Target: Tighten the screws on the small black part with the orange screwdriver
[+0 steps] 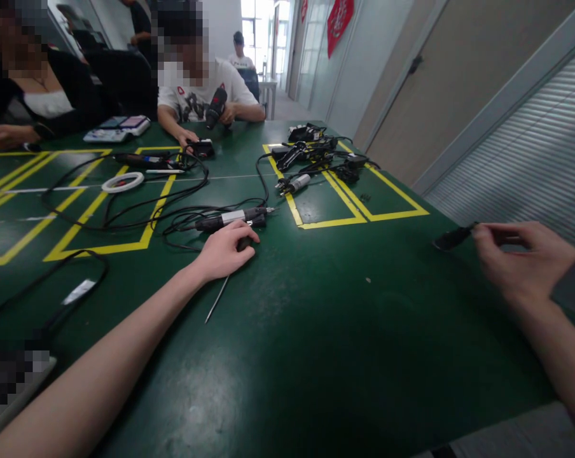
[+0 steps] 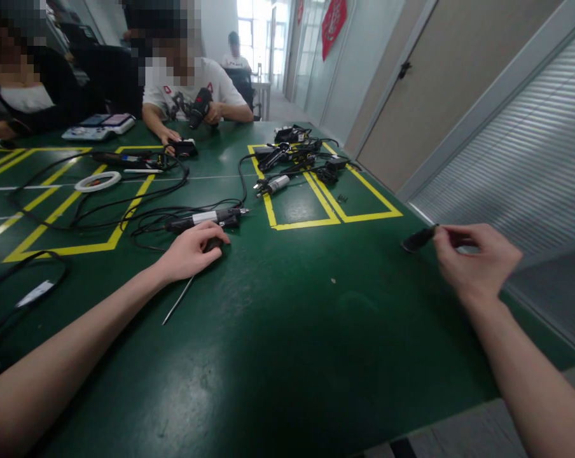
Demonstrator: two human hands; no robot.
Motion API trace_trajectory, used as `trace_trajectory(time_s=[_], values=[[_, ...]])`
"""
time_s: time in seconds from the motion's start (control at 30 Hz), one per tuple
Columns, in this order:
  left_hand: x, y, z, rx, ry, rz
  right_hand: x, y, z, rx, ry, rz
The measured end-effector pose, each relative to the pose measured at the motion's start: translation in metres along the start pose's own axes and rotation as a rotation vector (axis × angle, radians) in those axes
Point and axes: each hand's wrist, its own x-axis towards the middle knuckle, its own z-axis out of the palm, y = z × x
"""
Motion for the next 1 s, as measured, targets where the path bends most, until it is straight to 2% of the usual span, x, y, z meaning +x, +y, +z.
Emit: trace_trajectory(time_s=[0.3,0.47,0.67,1.0], values=[[0.001,0.001,0.0,-0.018,-0.001,-0.006,-0.011,0.004,-0.001,0.009,-0.03,0.023],[0.001,0.0,0.001,-0.01,0.001,-0.004,-0.013,0.006,0.001,-0.061,-0.13,-0.129],[0.001,0.0,0.001,-0.001,0.0,0.002,-0.015,0.014,0.003,-0.15,-0.117,-0.199],[0.0,0.002,0.001,0.02,0.007,0.011,-0.017,0.011,0.004,-0.26,-0.17,-0.089]])
